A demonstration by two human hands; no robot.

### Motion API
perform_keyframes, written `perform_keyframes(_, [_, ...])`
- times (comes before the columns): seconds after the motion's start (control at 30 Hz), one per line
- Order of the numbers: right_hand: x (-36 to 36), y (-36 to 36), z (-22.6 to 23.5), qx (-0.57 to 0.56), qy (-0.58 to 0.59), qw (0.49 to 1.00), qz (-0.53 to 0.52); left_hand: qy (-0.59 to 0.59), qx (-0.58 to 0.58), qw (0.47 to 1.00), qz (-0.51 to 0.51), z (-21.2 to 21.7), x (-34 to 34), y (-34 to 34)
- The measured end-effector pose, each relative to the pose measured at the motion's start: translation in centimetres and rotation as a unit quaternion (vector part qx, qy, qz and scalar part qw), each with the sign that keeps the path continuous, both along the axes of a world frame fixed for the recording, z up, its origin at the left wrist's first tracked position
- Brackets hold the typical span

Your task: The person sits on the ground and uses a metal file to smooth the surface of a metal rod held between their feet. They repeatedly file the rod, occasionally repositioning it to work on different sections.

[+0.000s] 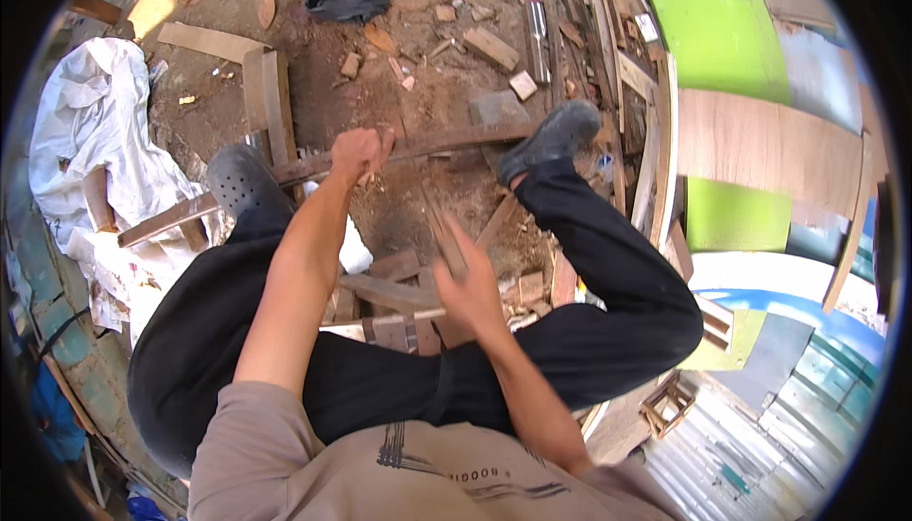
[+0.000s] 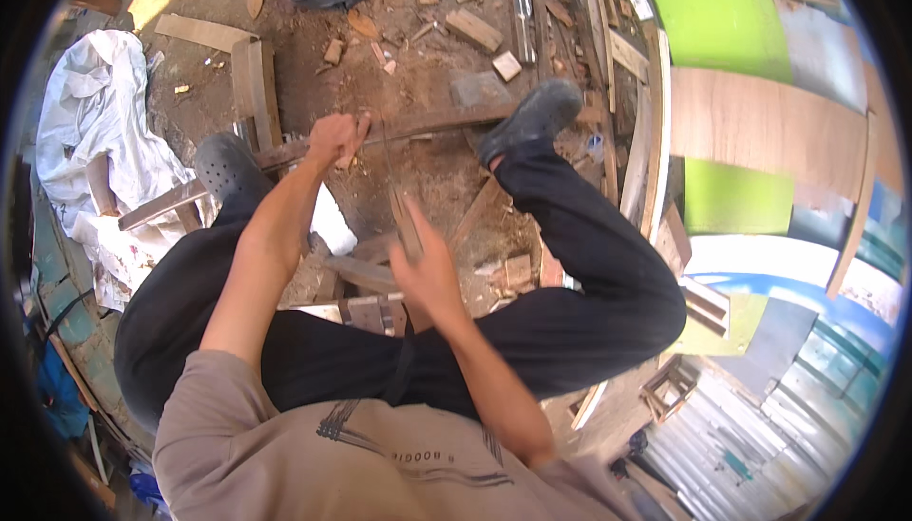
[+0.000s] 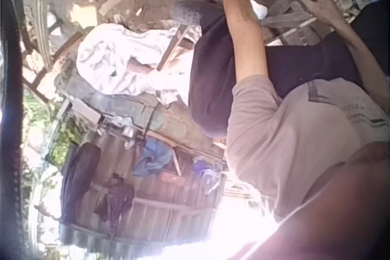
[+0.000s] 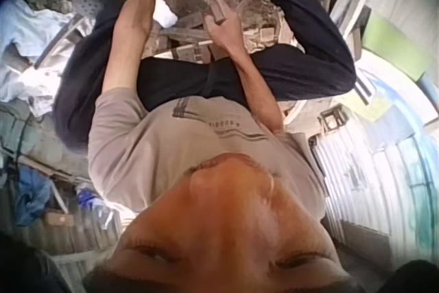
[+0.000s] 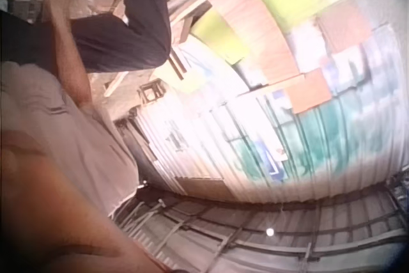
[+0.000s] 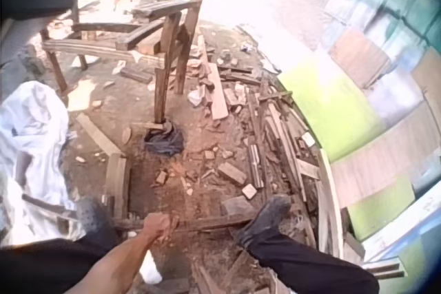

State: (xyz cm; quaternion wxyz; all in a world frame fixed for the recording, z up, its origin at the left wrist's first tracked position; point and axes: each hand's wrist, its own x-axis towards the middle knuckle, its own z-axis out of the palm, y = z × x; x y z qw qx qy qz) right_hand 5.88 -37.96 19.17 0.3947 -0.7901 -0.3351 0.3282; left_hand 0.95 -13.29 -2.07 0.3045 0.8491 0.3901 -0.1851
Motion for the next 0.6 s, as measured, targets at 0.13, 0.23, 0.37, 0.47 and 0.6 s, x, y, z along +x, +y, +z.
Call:
perform_keyframes(0.13, [0.0, -1.0, 1.6, -0.019, 0.056, 0.998, -0.022, -0.015, 0.018, 0.999, 0.023, 0.6, 0.0, -0.1])
perform_keyframes(0.23, [3.4, 6.0, -1.7, -0.124, 0.109, 0.985, -0.039, -0.051, 0.031, 0.998, 0.02, 0.9, 1.0, 0.2])
perform_keyframes(0.37, [-0.5, 0.3, 0.5, -0.045, 0.048, 0.998, -0.013, -0.016, 0.016, 0.999, 0.023, 0.4, 0.1, 0.0])
perform_keyframes(0.47, [-0.7, -2.1, 4.1, -0.03, 0.08, 0.996, -0.014, -0.046, 0.04, 0.998, 0.03, 0.2, -0.4, -0.1])
perform_keyframes(0.6, [1.8, 3.6, -3.0, -0.05, 0.027, 0.998, -0.029, -0.058, 0.028, 0.998, 0.02, -0.4, 0.4, -1.0])
